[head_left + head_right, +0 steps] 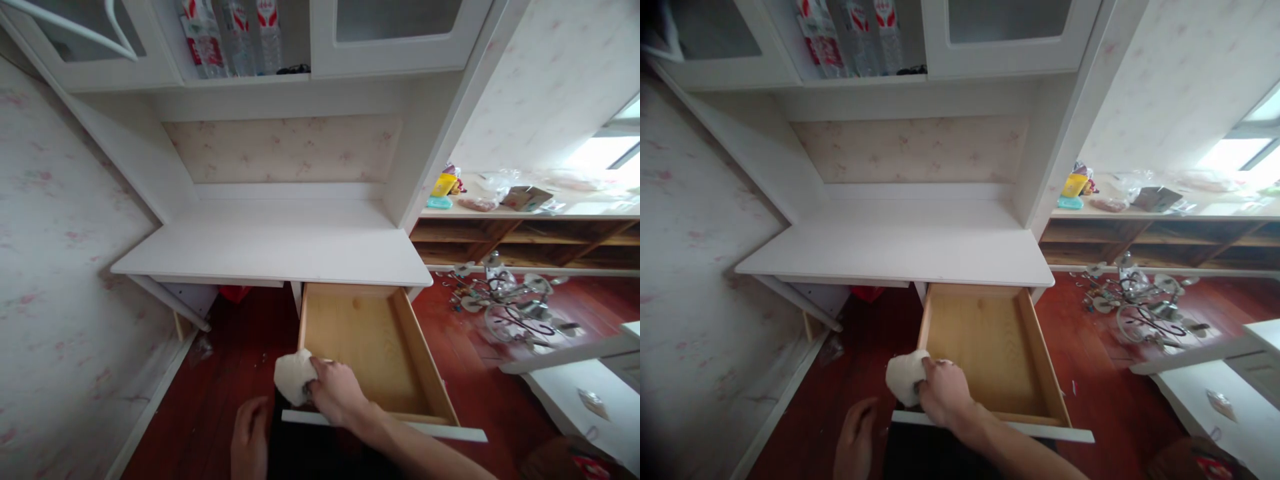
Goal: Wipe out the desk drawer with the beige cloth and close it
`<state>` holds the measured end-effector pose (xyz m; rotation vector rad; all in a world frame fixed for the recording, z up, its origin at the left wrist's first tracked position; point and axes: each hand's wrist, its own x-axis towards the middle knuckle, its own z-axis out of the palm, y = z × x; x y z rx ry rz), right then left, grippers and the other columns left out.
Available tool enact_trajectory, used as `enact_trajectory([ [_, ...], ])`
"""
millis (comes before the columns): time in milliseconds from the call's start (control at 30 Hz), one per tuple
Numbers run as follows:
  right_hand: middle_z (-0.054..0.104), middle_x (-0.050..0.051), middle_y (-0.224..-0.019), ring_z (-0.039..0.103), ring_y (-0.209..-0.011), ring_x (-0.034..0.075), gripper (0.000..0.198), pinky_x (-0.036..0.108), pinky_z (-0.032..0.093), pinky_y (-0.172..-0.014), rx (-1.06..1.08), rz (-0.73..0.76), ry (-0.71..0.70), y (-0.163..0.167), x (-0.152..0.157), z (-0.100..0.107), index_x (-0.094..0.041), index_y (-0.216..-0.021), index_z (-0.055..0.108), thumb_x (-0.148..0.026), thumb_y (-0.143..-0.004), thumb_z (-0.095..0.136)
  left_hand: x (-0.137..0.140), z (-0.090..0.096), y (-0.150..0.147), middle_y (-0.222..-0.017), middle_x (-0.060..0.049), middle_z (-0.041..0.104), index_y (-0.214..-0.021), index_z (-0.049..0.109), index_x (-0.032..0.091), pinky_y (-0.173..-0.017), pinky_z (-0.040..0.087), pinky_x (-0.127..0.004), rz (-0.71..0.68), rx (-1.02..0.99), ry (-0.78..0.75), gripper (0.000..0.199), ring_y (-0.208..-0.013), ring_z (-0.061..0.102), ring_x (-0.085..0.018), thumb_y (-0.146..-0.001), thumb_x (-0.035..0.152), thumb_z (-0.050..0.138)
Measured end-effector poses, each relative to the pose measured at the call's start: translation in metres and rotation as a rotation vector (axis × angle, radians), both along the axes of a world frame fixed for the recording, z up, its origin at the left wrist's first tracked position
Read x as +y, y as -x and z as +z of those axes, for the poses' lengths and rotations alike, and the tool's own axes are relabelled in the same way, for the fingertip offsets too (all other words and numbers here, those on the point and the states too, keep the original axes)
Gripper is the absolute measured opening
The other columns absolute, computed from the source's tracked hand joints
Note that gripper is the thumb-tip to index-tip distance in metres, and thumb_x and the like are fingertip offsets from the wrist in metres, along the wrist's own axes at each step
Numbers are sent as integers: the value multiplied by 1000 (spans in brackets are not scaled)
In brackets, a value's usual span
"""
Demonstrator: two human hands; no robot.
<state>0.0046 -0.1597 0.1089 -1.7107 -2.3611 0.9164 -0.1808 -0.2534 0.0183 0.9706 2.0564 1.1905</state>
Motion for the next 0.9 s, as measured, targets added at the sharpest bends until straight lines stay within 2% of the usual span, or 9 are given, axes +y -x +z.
enact_trajectory([
  [100, 71, 7, -100, 66, -88, 23, 40, 31, 44, -73, 17, -20, -83, -14, 13, 18, -23, -113, 56, -18, -75, 43, -6, -16, -8, -108, -8, 66, -96, 67, 20, -93, 48, -41, -167, -16, 37, 37, -104, 61, -26, -67, 36, 51],
  [200, 67, 5, -114, 63, -99, 23, 48, 29, 44, -80, 102, 147, -177, -14, 10, 18, -24, -119, 52, -16, -72, 47, -10, -37, -14, -114, -8, 67, -102, 67, 20, -98, 46, -39, -271, 17, 77, 42, -111, 59, -25, -65, 31, 50],
  [300, 66, 5, -113, 62, -98, 24, 43, 30, 46, -82, 119, 407, -153, -1, 0, -4, -22, -113, 54, -19, -70, 52, -13, -54, -13, -96, -11, 72, -84, 68, 20, -94, 47, -41, -278, 96, 230, 28, -102, 64, -30, -64, 32, 52],
  [367, 66, 7, -111, 63, -96, 25, 42, 32, 48, -82, 85, 491, -134, 8, -2, -25, -20, -113, 54, -21, -72, 53, -15, -60, -12, -89, -12, 73, -78, 67, 21, -90, 49, -40, -264, 122, 292, 23, -95, 66, -30, -65, 31, 51],
  [433, 62, 11, -121, 59, -106, 27, 51, 36, 47, -90, 76, 530, -166, 13, 1, -45, -17, -124, 49, -24, -74, 55, -18, -62, -13, -94, -10, 73, -87, 67, 20, -88, 50, -37, -239, 122, 268, 30, -94, 67, -27, -68, 28, 46],
  [500, 53, 14, -134, 49, -122, 29, 60, 42, 40, -101, 94, 575, -240, 15, 11, -59, -15, -134, 41, -28, -77, 56, -20, -62, -16, -103, -9, 71, -100, 65, 20, -89, 50, -35, -216, 122, 194, 39, -98, 66, -24, -70, 25, 42],
  [567, 48, 15, -139, 38, -132, 28, 58, 44, 34, -107, 93, 614, -320, 16, 27, -68, -15, -136, 40, -26, -81, 53, -21, -61, -21, -111, -8, 69, -108, 63, 19, -91, 49, -35, -219, 120, 103, 45, -103, 64, -23, -70, 23, 39],
  [733, 45, 16, -141, 33, -135, 27, 49, 47, 32, -108, -32, 577, -470, 17, 100, -69, -15, -135, 43, -14, -87, 43, -21, -61, -23, -114, -9, 67, -109, 63, 20, -91, 51, -37, -272, 157, -27, 49, -107, 62, -23, -66, 21, 40],
  [900, 43, 14, -143, 32, -135, 25, 44, 44, 31, -108, -155, 540, -433, 21, 169, -56, -15, -136, 44, -13, -92, 36, -22, -68, -22, -115, -9, 66, -111, 64, 22, -87, 54, -38, -300, 194, -80, 41, -107, 63, -24, -77, 30, 42],
])
